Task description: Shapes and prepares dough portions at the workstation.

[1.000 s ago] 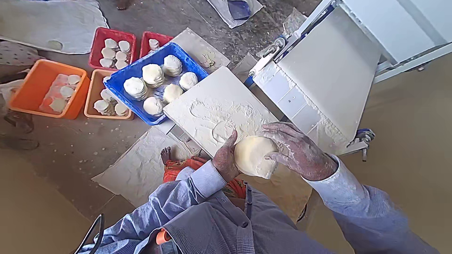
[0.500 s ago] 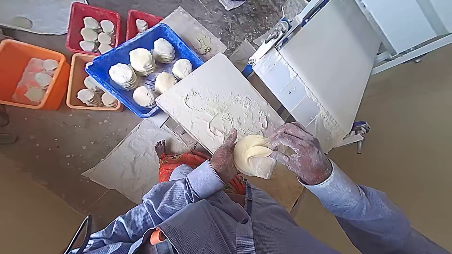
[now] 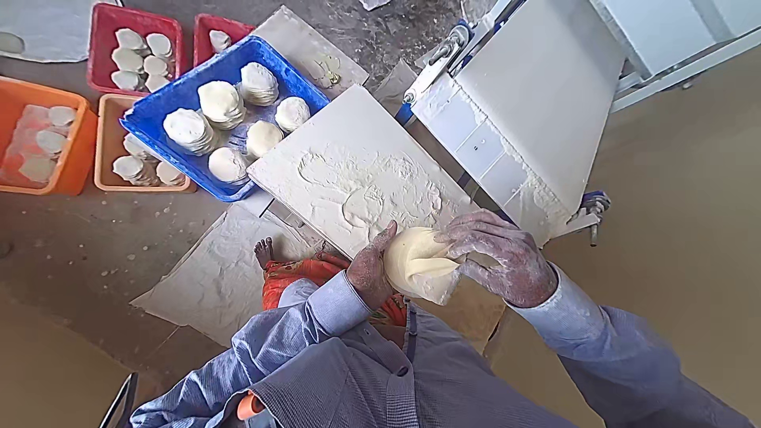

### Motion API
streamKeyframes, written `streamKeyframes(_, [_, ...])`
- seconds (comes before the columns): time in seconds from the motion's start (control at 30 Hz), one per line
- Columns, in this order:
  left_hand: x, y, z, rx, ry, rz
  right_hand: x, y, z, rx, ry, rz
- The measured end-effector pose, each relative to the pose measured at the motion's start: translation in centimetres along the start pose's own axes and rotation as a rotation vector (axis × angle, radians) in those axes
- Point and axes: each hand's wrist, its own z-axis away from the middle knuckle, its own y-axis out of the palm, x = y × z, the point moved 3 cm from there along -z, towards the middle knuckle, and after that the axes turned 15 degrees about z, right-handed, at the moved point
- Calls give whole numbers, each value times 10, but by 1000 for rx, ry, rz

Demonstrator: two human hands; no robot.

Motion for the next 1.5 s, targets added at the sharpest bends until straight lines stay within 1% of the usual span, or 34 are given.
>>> streamKeyframes(0.03, [0, -1, 0, 10, -1, 4, 1, -2, 4, -18, 9, -52])
streamKeyframes(0.1, [-1, -2, 0, -57, 15, -7, -1, -8, 17, -64, 66, -148])
streamKeyframes(0.13, [-2, -2, 0, -84, 33, -29, -3, -12, 25, -96, 121, -163])
streamKeyframes(0.2, [-6, -5, -2, -82, 85, -93, -11, -20, 42, -150, 267, -155])
streamKeyframes(0.27, [-10, -9, -6, -76, 141, -171, -21, -24, 56, -159, 451, -104])
streamKeyframes(0.33, [-16, -11, -10, -125, 197, -233, -24, -21, 63, -156, 636, 38])
streamKeyframes(0.37, [-18, -13, -13, -161, 208, -257, -24, -19, 64, -152, 692, 87])
streamKeyframes(0.43, [-23, -16, -18, -253, 208, -301, -22, -13, 62, -162, 736, 106])
streamKeyframes(0.5, [-26, -21, -24, -285, 221, -306, -21, -8, 56, -192, 745, 20])
streamKeyframes(0.57, [-28, -28, -30, -290, 227, -283, -20, -1, 50, -244, 777, -165])
streamKeyframes(0.67, [-27, -36, -33, -318, 235, -266, -14, 15, 48, -328, 1007, -600])
streamKeyframes(0.73, [-27, -39, -33, -346, 236, -268, -18, 32, 52, -384, 1159, -832])
streamKeyframes(0.8, [-27, -39, -29, -339, 224, -266, -17, 44, 55, -406, 1246, -912])
streamKeyframes(0.9, [-30, -50, -28, -336, 244, -259, -18, 49, 56, -370, 1204, -889])
streamKeyframes(0.97, [-34, -54, -24, -340, 273, -256, -27, 56, 55, -331, 1194, -815])
streamKeyframes(1.03, [-42, -58, -17, -358, 294, -234, -49, 80, 50, -232, 1173, -610])
streamKeyframes(1.1, [-52, -68, -9, -388, 292, -210, -70, 115, 36, -66, 1149, -352])
streamKeyframes(1.17, [-65, -79, 2, -434, 321, -210, -85, 157, 9, 73, 1166, -258])
streamKeyframes(1.23, [-84, -87, 11, -477, 348, -197, -95, 193, -27, 88, 1214, -296])
streamKeyframes(1.3, [-103, -88, 22, -497, 379, -188, -100, 219, -61, 28, 1268, -396])
streamKeyframes(1.37, [-125, -87, 33, -476, 416, -174, -101, 239, -83, -38, 1341, -521])
streamKeyframes(1.4, [-136, -86, 38, -454, 437, -158, -105, 250, -86, -38, 1372, -553])
streamKeyframes(1.47, [-156, -78, 43, -395, 459, -117, -118, 275, -81, 47, 1402, -503])
streamKeyframes(1.5, [-164, -71, 45, -376, 463, -92, -122, 282, -77, 154, 1396, -407])
